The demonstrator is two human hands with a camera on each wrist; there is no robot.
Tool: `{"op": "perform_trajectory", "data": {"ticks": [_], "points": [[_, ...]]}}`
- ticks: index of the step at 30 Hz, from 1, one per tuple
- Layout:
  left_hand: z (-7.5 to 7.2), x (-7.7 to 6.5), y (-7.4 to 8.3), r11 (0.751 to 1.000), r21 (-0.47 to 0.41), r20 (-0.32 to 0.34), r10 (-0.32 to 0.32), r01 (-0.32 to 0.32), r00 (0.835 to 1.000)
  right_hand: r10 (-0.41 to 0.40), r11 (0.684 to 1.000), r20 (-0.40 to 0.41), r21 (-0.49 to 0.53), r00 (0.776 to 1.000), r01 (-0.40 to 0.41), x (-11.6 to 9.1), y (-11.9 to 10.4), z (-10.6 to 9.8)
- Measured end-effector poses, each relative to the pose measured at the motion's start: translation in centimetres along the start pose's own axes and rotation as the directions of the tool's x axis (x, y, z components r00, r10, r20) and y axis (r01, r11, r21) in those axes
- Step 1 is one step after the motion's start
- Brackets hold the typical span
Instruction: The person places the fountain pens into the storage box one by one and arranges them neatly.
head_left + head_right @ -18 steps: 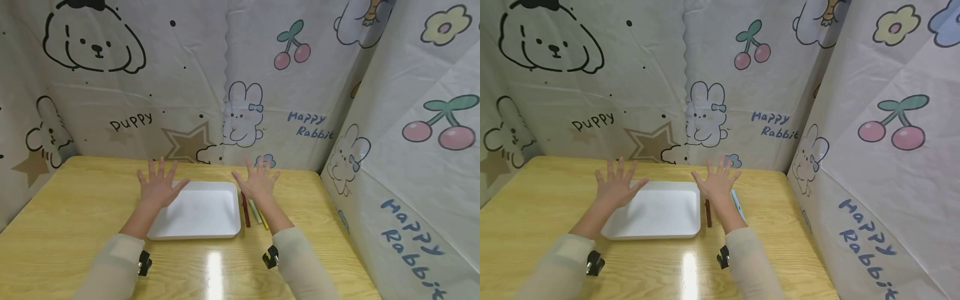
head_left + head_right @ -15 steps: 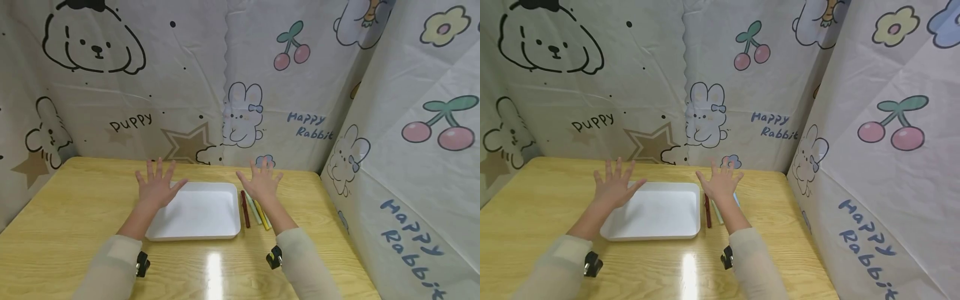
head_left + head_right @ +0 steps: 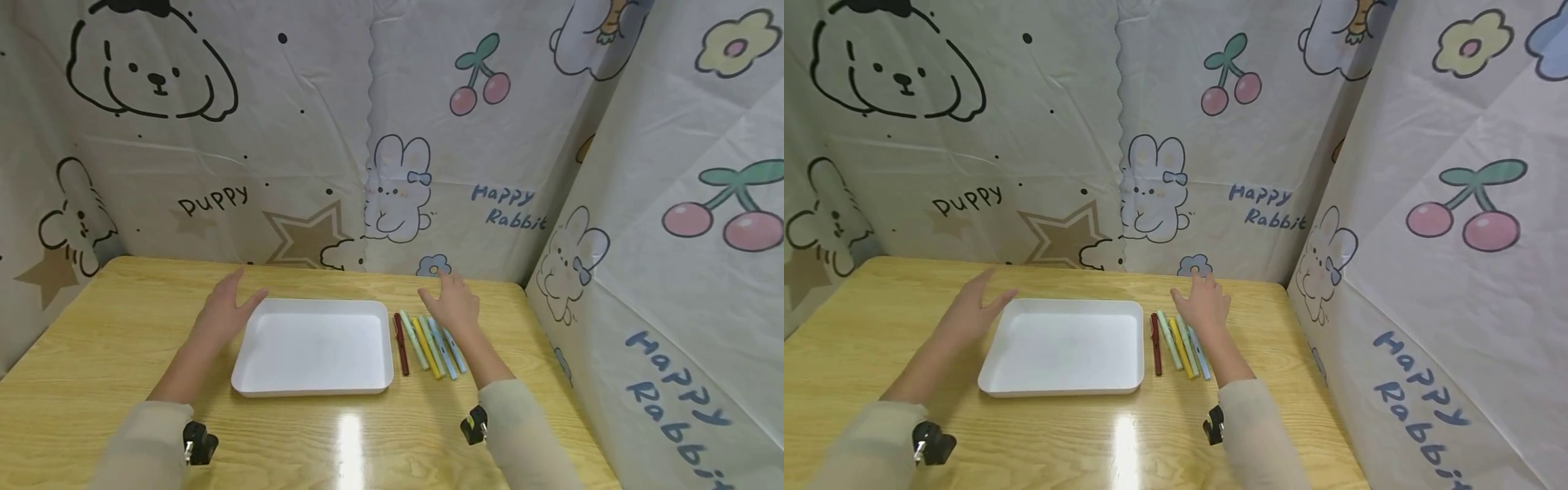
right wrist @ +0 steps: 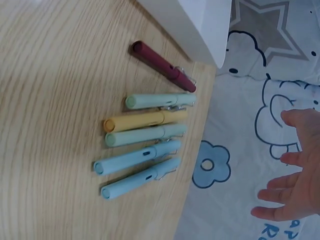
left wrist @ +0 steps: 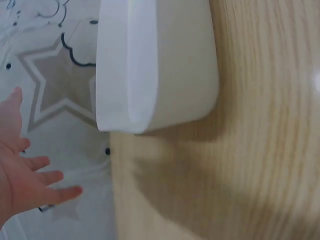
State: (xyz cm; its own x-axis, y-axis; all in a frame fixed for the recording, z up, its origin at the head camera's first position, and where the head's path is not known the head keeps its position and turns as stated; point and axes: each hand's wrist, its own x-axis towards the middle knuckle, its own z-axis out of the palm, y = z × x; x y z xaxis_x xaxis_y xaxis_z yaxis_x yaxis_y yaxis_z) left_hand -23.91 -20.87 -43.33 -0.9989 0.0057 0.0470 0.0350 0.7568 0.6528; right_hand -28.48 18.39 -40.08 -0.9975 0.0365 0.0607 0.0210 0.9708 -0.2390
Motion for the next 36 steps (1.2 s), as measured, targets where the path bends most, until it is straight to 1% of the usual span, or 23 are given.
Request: {"op": "perform_trajectory", "data": {"ticks": [2, 4, 5, 9, 12, 15, 18, 22, 25, 27, 29, 32, 34, 36], "points": [[-0.3, -0.4, -0.7, 0.994, -0.111, 0.038, -0.019, 0.023, 0.999, 0.012, 1.000, 0.008, 0.017, 1.000, -0.012, -0.2, 0.6, -0.1], [-0.5, -0.7, -1.1, 0.977, -0.204, 0.082, -0.052, 0.068, 0.995, 0.028, 0.998, 0.023, 0.053, 0.999, -0.029, -0.3, 1.2, 0.0], [-0.5, -0.9, -1.4, 0.968, -0.233, 0.104, -0.073, 0.096, 0.992, 0.036, 0.996, 0.032, 0.080, 0.999, -0.039, -0.4, 1.6, 0.1], [-0.3, -1.5, -2.2, 0.936, -0.307, 0.165, -0.129, 0.175, 0.978, 0.042, 0.978, 0.067, 0.201, 0.997, -0.054, -0.8, 3.2, 0.7], [0.0, -2.0, -3.0, 0.916, -0.350, 0.178, -0.140, 0.196, 0.974, 0.039, 0.955, 0.096, 0.290, 0.995, -0.066, -1.2, 4.2, 1.3], [0.3, -2.5, -3.7, 0.890, -0.404, 0.188, -0.146, 0.212, 0.971, 0.053, 0.934, 0.121, 0.344, 0.991, -0.092, -1.6, 5.2, 1.9], [0.7, -2.9, -4.2, 0.853, -0.465, 0.209, -0.156, 0.239, 0.965, 0.073, 0.919, 0.133, 0.377, 0.988, -0.119, -1.8, 6.1, 2.6], [1.3, -3.3, -4.9, 0.798, -0.532, 0.241, -0.176, 0.282, 0.954, 0.085, 0.908, 0.149, 0.396, 0.985, -0.138, -2.0, 7.2, 3.4], [1.8, -3.6, -5.4, 0.770, -0.558, 0.267, -0.186, 0.309, 0.946, 0.093, 0.899, 0.175, 0.408, 0.980, -0.158, -2.0, 7.9, 4.2], [2.1, -3.9, -5.7, 0.757, -0.571, 0.283, -0.181, 0.317, 0.942, 0.102, 0.889, 0.189, 0.424, 0.977, -0.175, -2.1, 8.2, 4.6], [2.5, -4.1, -5.9, 0.752, -0.579, 0.286, -0.174, 0.314, 0.942, 0.102, 0.881, 0.199, 0.437, 0.975, -0.181, -2.1, 8.5, 5.1], [2.9, -4.2, -6.1, 0.744, -0.596, 0.273, -0.167, 0.302, 0.948, 0.105, 0.866, 0.211, 0.460, 0.972, -0.194, -2.1, 8.8, 5.7], [3.2, -4.2, -6.1, 0.743, -0.603, 0.263, -0.159, 0.291, 0.952, 0.106, 0.859, 0.218, 0.471, 0.970, -0.200, -2.2, 9.0, 6.0], [3.4, -4.2, -6.0, 0.747, -0.601, 0.257, -0.156, 0.284, 0.954, 0.114, 0.852, 0.221, 0.481, 0.969, -0.210, -2.2, 9.1, 6.3]]}}
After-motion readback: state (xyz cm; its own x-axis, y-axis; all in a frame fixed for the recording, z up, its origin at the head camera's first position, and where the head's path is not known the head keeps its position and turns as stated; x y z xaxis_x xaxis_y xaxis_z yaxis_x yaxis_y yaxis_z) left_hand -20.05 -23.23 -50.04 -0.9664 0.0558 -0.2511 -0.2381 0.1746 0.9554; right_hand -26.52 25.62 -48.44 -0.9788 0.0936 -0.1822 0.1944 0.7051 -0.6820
